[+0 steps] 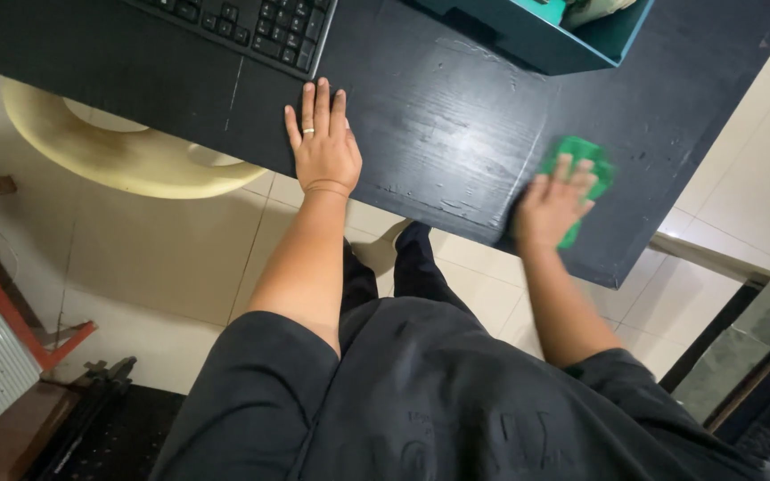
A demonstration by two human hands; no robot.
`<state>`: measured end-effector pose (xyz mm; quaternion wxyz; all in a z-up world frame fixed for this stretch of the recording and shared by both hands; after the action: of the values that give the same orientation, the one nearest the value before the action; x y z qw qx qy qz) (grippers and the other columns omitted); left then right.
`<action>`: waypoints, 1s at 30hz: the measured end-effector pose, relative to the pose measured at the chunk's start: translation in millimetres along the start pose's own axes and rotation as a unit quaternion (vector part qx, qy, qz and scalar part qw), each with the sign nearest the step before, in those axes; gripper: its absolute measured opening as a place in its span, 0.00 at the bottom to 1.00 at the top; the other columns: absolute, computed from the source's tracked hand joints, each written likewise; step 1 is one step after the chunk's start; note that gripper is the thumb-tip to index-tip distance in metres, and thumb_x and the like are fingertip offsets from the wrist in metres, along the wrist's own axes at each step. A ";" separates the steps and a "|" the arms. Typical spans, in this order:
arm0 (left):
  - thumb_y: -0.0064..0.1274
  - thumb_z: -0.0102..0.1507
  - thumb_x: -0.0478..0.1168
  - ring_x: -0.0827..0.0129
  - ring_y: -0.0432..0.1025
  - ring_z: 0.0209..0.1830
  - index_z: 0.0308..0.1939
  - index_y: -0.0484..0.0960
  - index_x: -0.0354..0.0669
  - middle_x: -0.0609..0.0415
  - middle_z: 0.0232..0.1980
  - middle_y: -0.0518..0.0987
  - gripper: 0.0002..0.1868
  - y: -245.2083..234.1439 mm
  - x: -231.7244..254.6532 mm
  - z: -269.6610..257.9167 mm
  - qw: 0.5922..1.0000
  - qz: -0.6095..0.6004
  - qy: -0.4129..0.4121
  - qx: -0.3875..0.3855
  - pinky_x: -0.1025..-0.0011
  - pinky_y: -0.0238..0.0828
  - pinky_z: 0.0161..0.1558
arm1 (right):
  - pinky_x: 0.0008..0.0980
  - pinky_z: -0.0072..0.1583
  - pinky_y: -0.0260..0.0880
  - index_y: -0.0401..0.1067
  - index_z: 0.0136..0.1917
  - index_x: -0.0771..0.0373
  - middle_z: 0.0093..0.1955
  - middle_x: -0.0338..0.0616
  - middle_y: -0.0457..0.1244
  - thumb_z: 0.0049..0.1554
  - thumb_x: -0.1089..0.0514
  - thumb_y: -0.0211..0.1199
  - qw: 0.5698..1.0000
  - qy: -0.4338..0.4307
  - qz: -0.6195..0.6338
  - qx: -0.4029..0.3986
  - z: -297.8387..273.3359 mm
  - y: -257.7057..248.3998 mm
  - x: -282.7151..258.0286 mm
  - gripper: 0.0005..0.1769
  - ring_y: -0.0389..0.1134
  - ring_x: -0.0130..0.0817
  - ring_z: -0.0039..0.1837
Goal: The person wipes a black computer tower, a desk surface, and a beige plastic chair using a green cloth. They then open a drawer under the desk and pick up a white box labeled 'TANK-6' from inside.
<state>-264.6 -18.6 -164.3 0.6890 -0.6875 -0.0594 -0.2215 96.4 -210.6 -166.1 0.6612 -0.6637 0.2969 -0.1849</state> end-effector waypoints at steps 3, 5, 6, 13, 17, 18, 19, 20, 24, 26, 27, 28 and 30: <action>0.43 0.72 0.41 0.57 0.46 0.84 0.73 0.72 0.46 0.50 0.83 0.58 0.24 1.8 -0.3 -0.6 1.000 -0.003 0.007 0.005 0.47 0.33 0.80 | 0.59 0.88 0.35 0.64 0.70 0.42 0.90 0.49 0.37 0.71 0.42 0.49 0.992 -0.097 -0.080 -0.029 -19.2 20.3 -71.5 0.16 0.38 0.47 0.91; 0.43 0.73 0.41 0.58 0.45 0.85 0.74 0.72 0.46 0.51 0.83 0.58 0.24 3.6 -1.1 -1.7 1.000 0.005 0.013 0.021 0.46 0.33 0.80 | 0.65 0.80 0.34 0.58 0.80 0.48 0.87 0.52 0.39 0.65 0.44 0.51 0.956 -0.247 -0.033 -0.154 -45.6 -10.1 -186.7 0.31 0.35 0.57 0.87; 0.43 0.73 0.41 0.58 0.45 0.85 0.74 0.72 0.46 0.51 0.83 0.58 0.24 4.1 -1.6 -2.1 1.000 0.006 0.013 0.020 0.46 0.33 0.80 | 0.65 0.80 0.34 0.58 0.80 0.48 0.87 0.52 0.39 0.65 0.44 0.51 0.956 -0.247 -0.031 -0.154 -43.7 -8.5 -207.7 0.31 0.35 0.57 0.87; 0.44 0.72 0.41 0.57 0.45 0.85 0.74 0.71 0.47 0.51 0.83 0.57 0.25 6.2 -3.4 -1.5 1.000 -0.003 0.008 0.010 0.45 0.34 0.80 | 0.66 0.80 0.33 0.57 0.83 0.45 0.87 0.47 0.41 0.70 0.45 0.48 0.917 -0.383 0.026 -0.113 20.0 7.5 -298.7 0.29 0.37 0.52 0.86; 0.44 0.70 0.41 0.57 0.44 0.85 0.75 0.70 0.47 0.51 0.83 0.56 0.27 4.6 -3.9 -1.8 1.000 -0.007 0.008 0.000 0.45 0.34 0.80 | 0.65 0.79 0.34 0.56 0.84 0.48 0.86 0.49 0.41 0.70 0.46 0.47 0.938 -0.336 0.038 -0.078 37.8 8.0 -266.3 0.30 0.37 0.53 0.86; 0.44 0.70 0.41 0.57 0.44 0.85 0.75 0.70 0.47 0.51 0.83 0.56 0.27 6.4 -4.1 -1.7 1.000 -0.009 0.010 0.001 0.45 0.34 0.80 | 0.65 0.79 0.34 0.56 0.84 0.48 0.86 0.49 0.41 0.70 0.46 0.47 0.939 -0.335 0.036 -0.076 24.0 2.2 -252.3 0.30 0.37 0.53 0.86; 0.44 0.71 0.41 0.58 0.44 0.85 0.75 0.70 0.47 0.52 0.83 0.56 0.26 6.9 -4.3 -1.5 1.000 -0.006 0.013 0.010 0.46 0.34 0.81 | 0.64 0.81 0.33 0.55 0.84 0.48 0.87 0.49 0.40 0.71 0.46 0.46 0.955 -0.284 0.034 -0.073 13.7 -3.4 -233.4 0.30 0.36 0.52 0.87; 0.44 0.72 0.41 0.58 0.44 0.85 0.75 0.70 0.47 0.52 0.83 0.56 0.25 7.6 -4.4 -3.2 1.000 -0.002 0.013 0.019 0.46 0.33 0.81 | 0.63 0.82 0.32 0.54 0.85 0.48 0.88 0.49 0.39 0.72 0.46 0.45 0.969 -0.234 0.033 -0.072 1.9 -8.8 -213.8 0.30 0.35 0.52 0.88; 0.44 0.71 0.41 0.57 0.44 0.84 0.75 0.70 0.47 0.52 0.83 0.56 0.27 4.8 -3.3 -1.3 1.000 -0.004 0.018 0.016 0.45 0.33 0.80 | 0.66 0.78 0.31 0.53 0.85 0.52 0.87 0.55 0.38 0.70 0.46 0.46 0.961 -0.263 -0.013 -0.080 -49.5 6.9 -202.5 0.32 0.34 0.57 0.86; 0.44 0.70 0.42 0.56 0.45 0.84 0.74 0.71 0.45 0.50 0.82 0.57 0.27 0.9 -2.0 -1.1 1.000 -0.010 0.011 0.006 0.45 0.34 0.79 | 0.65 0.79 0.34 0.54 0.83 0.49 0.86 0.52 0.39 0.67 0.44 0.47 0.948 -0.298 0.006 -0.112 -66.6 9.7 -220.8 0.33 0.35 0.55 0.86; 0.44 0.70 0.42 0.56 0.45 0.84 0.74 0.71 0.45 0.50 0.82 0.57 0.27 1.9 -1.9 -0.6 1.000 -0.010 0.014 0.007 0.45 0.34 0.79 | 0.65 0.79 0.34 0.54 0.83 0.49 0.86 0.52 0.39 0.67 0.44 0.47 0.949 -0.296 0.007 -0.109 -61.1 3.5 -232.3 0.33 0.35 0.55 0.86; 0.44 0.71 0.41 0.56 0.46 0.84 0.74 0.71 0.45 0.50 0.82 0.57 0.26 3.0 -2.9 -0.7 1.000 -0.008 0.015 0.008 0.45 0.34 0.80 | 0.64 0.80 0.34 0.54 0.83 0.46 0.87 0.49 0.39 0.68 0.43 0.47 0.940 -0.317 0.009 -0.126 -58.8 0.0 -246.1 0.32 0.35 0.53 0.87; 0.43 0.71 0.41 0.56 0.46 0.84 0.74 0.71 0.45 0.50 0.82 0.58 0.25 5.4 -3.1 -0.8 1.000 -0.006 0.022 0.009 0.45 0.34 0.80 | 0.64 0.80 0.34 0.54 0.83 0.43 0.87 0.46 0.40 0.69 0.42 0.47 0.933 -0.333 0.013 -0.139 -45.8 -0.7 -259.7 0.31 0.36 0.51 0.87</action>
<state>-265.4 -19.0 -170.5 0.6949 -0.6757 -0.0504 -0.2408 -128.9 -80.0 -124.6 0.6255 -0.7686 0.0909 0.0982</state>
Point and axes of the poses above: each hand's wrist, its own z-axis towards the middle knuckle, its own y-axis out of the palm, x = y × z, the point moved 6 cm from there along z, towards the middle knuckle
